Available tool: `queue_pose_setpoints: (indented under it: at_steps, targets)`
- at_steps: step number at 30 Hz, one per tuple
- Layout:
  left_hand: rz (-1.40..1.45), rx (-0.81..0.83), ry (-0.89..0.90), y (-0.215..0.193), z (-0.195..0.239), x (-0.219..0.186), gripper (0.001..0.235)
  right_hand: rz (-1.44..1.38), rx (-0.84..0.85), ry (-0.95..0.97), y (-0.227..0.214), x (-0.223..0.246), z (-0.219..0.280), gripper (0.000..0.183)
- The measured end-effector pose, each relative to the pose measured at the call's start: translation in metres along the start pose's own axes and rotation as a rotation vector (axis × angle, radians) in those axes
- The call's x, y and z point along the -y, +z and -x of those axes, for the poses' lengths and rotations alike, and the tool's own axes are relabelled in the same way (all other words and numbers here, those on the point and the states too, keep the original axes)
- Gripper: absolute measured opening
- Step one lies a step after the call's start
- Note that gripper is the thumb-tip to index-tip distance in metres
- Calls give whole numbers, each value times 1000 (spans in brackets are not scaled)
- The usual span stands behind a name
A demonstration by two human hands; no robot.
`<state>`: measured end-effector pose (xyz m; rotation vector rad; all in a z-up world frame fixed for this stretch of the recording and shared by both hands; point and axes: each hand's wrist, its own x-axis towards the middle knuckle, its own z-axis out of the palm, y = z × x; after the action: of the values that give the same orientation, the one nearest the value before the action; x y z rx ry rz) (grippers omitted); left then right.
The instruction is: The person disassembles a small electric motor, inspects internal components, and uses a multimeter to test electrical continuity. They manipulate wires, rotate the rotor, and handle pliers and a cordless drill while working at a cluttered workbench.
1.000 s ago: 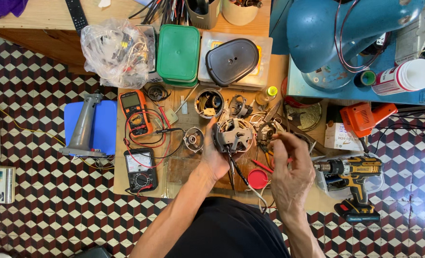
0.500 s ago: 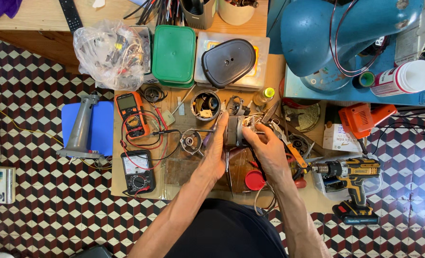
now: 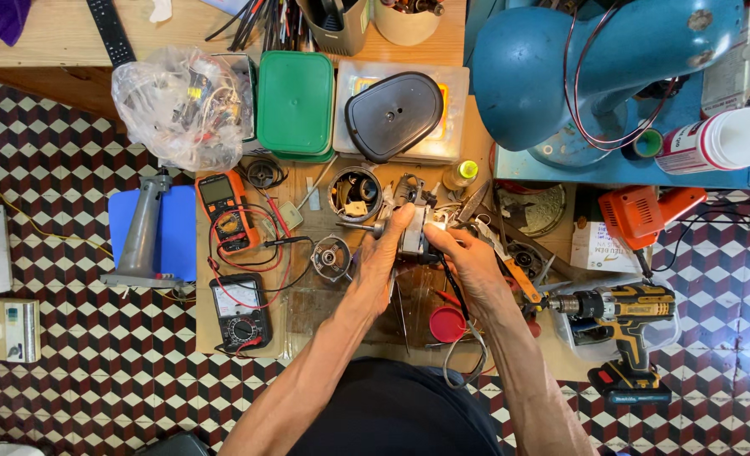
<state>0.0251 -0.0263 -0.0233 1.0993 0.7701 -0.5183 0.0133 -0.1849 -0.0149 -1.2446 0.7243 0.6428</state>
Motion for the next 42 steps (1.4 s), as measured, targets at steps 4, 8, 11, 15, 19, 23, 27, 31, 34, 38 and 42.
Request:
queue_pose_setpoints:
  at_steps: [4,8,11,15,19,23,27,31,34,38,42]
  targets:
    - [-42,-3,39,1,-1,2,84,29,-20,-7,0,-3,-1,69]
    - [-58,-27,16,4,-1,-1,83,10,33,-75,-1,-5,-3,67]
    - [-61,8,32,7,3,-5,81,7,46,-121,-2,-4,-4,67]
    - [-93,4,51,8,6,-9,79,-1,65,-120,-3,-2,-4,69]
    - [-76,47,69,5,6,-10,78,102,30,-142,-4,0,3,71]
    - [-140,42,39,-1,7,-13,81,206,25,-170,-2,4,10,72]
    - [-120,67,38,-2,11,-15,88,196,41,-168,1,8,14,71]
    - [-177,69,87,-2,14,-18,93,172,59,-179,0,10,18,63]
    - [-184,95,77,-4,15,-20,95,191,74,-213,-2,9,22,60]
    - [-188,135,71,-6,16,-24,97,226,70,-222,-3,11,23,62]
    - [-239,193,99,-8,16,-27,96,209,151,-214,-3,13,26,63]
